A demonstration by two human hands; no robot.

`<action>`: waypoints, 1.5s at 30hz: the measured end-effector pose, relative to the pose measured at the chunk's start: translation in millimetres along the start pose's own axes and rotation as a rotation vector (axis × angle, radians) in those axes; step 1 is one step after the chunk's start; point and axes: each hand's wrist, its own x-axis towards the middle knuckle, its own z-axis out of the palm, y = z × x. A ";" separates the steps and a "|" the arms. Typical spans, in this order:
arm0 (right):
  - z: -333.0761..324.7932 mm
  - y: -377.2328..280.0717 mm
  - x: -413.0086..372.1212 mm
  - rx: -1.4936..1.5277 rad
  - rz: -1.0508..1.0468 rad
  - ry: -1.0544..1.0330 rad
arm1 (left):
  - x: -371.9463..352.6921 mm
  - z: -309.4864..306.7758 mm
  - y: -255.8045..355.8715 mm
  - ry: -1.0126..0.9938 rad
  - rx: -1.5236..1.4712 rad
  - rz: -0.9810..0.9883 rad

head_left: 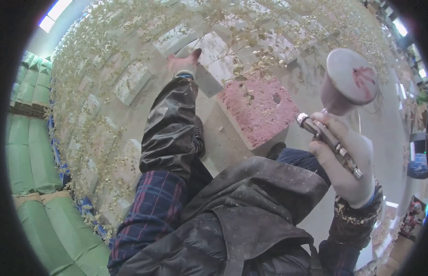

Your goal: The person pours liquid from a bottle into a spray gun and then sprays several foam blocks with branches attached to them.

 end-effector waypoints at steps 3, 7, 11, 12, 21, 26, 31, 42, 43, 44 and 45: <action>-4.0 -3.0 7.6 -0.007 0.059 0.003 | 4.9 3.2 -3.3 -0.022 0.016 -0.020; -7.1 -1.1 22.3 -0.022 0.059 -0.067 | -2.7 2.8 0.3 -0.003 0.124 0.018; -7.4 -5.3 31.0 -0.036 0.112 -0.029 | -2.5 4.6 3.2 0.004 0.052 0.029; -8.0 -4.9 29.2 -0.032 0.128 -0.042 | -10.0 4.3 6.0 0.017 0.048 0.030; -0.7 6.8 32.5 0.069 0.227 0.015 | 16.2 18.4 -7.9 0.203 0.059 0.208; 1.8 11.4 38.4 0.081 0.176 0.014 | 7.0 13.8 -2.7 0.206 0.017 0.210; 9.4 11.9 22.6 0.122 -0.040 -0.064 | 9.0 13.2 -0.1 0.201 0.042 0.173; -8.0 7.5 -6.7 0.148 0.038 0.067 | -6.0 2.4 -2.5 0.012 0.202 0.005; -8.8 8.7 -9.2 0.121 0.015 0.118 | 1.0 2.8 -5.2 -0.068 0.111 -0.056; -9.0 9.8 -12.0 0.098 -0.006 0.170 | 8.3 2.6 -7.9 -0.149 0.024 -0.117; -12.2 14.2 -16.5 0.103 -0.012 0.179 | 43.8 24.0 -25.6 -0.197 -0.109 -0.184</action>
